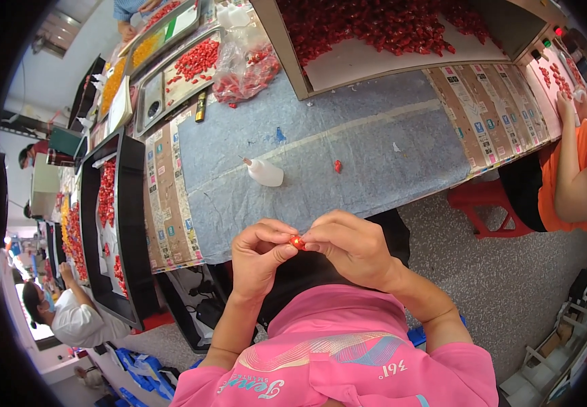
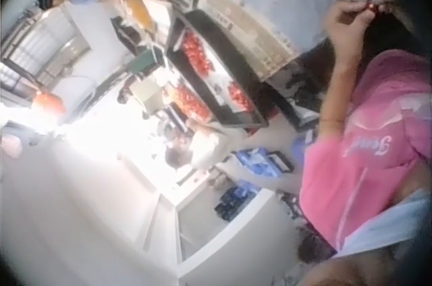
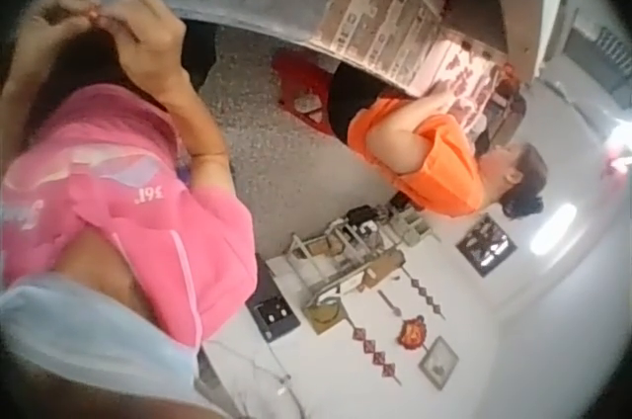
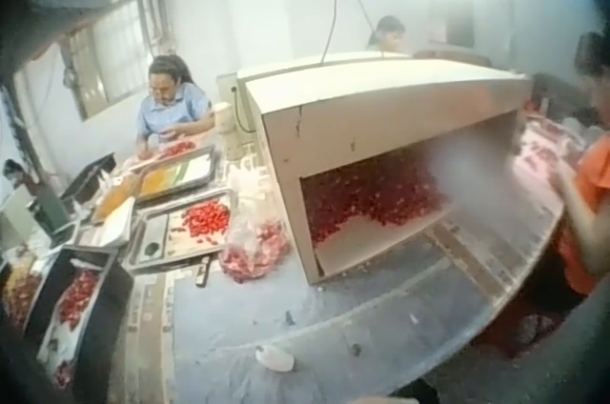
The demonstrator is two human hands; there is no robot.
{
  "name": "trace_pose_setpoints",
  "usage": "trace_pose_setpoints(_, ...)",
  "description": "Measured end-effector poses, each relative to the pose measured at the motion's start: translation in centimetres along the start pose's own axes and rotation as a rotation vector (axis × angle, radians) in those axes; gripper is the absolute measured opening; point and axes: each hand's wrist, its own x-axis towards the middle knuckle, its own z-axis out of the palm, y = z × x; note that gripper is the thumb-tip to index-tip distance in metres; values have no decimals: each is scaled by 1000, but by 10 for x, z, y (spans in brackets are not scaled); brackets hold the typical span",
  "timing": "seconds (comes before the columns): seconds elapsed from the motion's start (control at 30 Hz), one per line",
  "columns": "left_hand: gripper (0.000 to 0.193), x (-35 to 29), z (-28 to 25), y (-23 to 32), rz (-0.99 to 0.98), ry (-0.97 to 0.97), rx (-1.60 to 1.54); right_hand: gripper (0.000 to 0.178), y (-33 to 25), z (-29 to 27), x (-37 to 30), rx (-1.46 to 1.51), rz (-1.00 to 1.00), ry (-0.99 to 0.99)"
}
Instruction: The person assembles small figurines by hand, applying adhesive from a squeeze bottle and joining components together. The person transfers figurines from the table into a tray and glues additional figurine parts together.
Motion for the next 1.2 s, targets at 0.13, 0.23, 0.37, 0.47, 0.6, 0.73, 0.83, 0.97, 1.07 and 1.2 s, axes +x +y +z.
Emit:
trace_pose_setpoints(0.13,17,1,2,-1,-23,18,1,18,1,0,1,6,-14,-3)
trace_pose_setpoints(0.23,17,2,2,-2,-40,27,-15,19,2,1,2,39,3,4)
trace_pose_setpoints(0.37,16,7,2,-2,-57,53,-21,11,8,1,5,58,64,0)
trace_pose_setpoints(0.47,15,12,1,-2,-100,87,-59,8,14,2,11,81,93,4)
trace_pose_setpoints(0.6,14,17,1,-2,-191,177,-114,10,22,1,21,94,166,-23)
trace_pose_setpoints(0.73,14,18,0,-3,-202,185,-133,7,24,1,23,122,189,-34)
trace_pose_setpoints(0.83,14,18,-1,-3,-210,177,-142,7,24,2,20,128,201,-24)
trace_pose_setpoints(0.97,14,18,0,-3,-210,167,-134,7,24,1,18,137,215,-17)
trace_pose_setpoints(1.07,14,17,0,-3,-204,173,-122,7,23,2,18,145,234,-23)
trace_pose_setpoints(1.2,14,17,0,-3,-204,165,-128,7,23,2,17,121,213,-17)
